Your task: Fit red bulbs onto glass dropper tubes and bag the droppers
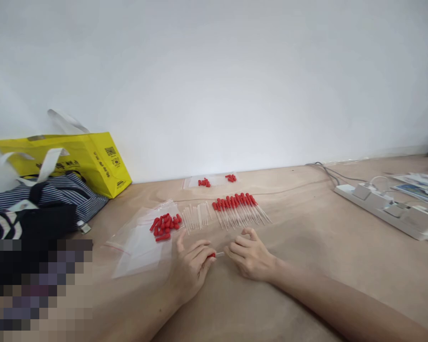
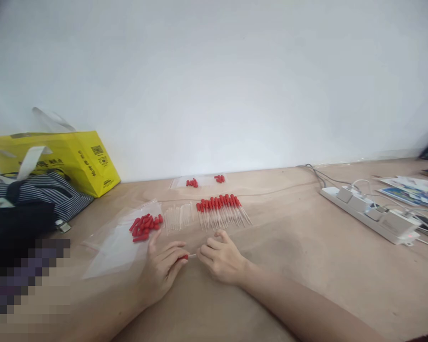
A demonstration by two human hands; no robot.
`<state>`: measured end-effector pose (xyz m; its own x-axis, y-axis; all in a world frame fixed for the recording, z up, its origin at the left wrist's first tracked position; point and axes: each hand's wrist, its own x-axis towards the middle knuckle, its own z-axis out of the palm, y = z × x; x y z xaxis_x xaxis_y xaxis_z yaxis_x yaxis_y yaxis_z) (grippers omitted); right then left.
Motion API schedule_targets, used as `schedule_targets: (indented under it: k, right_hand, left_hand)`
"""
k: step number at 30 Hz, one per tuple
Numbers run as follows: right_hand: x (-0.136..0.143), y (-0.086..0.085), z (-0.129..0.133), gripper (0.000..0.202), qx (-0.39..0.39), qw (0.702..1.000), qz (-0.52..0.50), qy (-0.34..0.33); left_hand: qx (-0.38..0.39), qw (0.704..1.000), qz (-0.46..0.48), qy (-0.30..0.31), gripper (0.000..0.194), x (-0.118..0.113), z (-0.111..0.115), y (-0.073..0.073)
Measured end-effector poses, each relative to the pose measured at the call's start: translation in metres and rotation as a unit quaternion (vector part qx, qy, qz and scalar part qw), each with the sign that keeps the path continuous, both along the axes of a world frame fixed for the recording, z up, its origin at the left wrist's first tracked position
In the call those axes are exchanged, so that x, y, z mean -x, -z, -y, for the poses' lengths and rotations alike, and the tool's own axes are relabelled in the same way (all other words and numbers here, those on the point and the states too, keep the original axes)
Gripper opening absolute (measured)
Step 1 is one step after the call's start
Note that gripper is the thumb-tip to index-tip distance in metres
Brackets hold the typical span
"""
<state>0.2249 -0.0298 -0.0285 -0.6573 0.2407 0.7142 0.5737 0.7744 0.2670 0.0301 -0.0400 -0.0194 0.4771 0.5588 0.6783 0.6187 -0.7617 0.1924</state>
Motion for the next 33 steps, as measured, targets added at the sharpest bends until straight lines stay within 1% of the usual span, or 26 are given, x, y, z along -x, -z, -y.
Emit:
schedule_targets:
  k: [4,8,12,18,21,27,30,33]
  right_hand:
    - [0.005,0.002,0.003,0.021,0.018,0.999,-0.037,0.019]
    - [0.009,-0.001,0.005,0.019,0.053,0.997,-0.046,0.027]
    - [0.011,-0.002,0.006,0.02,0.076,0.996,-0.042,0.033]
    - [0.014,-0.002,0.005,0.022,0.094,0.994,-0.06,0.022]
    - [0.015,-0.002,0.004,0.022,0.116,0.991,-0.067,0.023]
    - [0.012,-0.001,0.0,0.018,0.152,0.986,-0.061,0.023]
    - [0.009,0.0,-0.001,0.017,0.158,0.986,-0.051,0.018]
    - [0.009,0.0,0.001,0.018,0.144,0.988,-0.038,0.038]
  left_hand:
    - [-0.005,1.0,-0.004,0.009,0.021,-0.001,0.002,-0.006]
    - [0.022,0.999,-0.043,0.008,0.019,0.0,0.004,-0.011]
    - [0.04,0.998,-0.056,0.002,0.018,0.001,0.004,-0.011]
    - [0.036,0.997,-0.069,0.009,0.017,0.001,0.004,-0.011]
    - [0.036,0.997,-0.069,0.006,0.018,0.002,0.002,-0.01]
    - [0.053,0.993,-0.108,0.0,0.01,0.014,-0.006,-0.012]
    - [0.065,0.992,-0.111,-0.007,0.012,0.019,-0.008,-0.014]
    - [0.07,0.99,-0.119,-0.004,0.015,0.022,-0.009,-0.015]
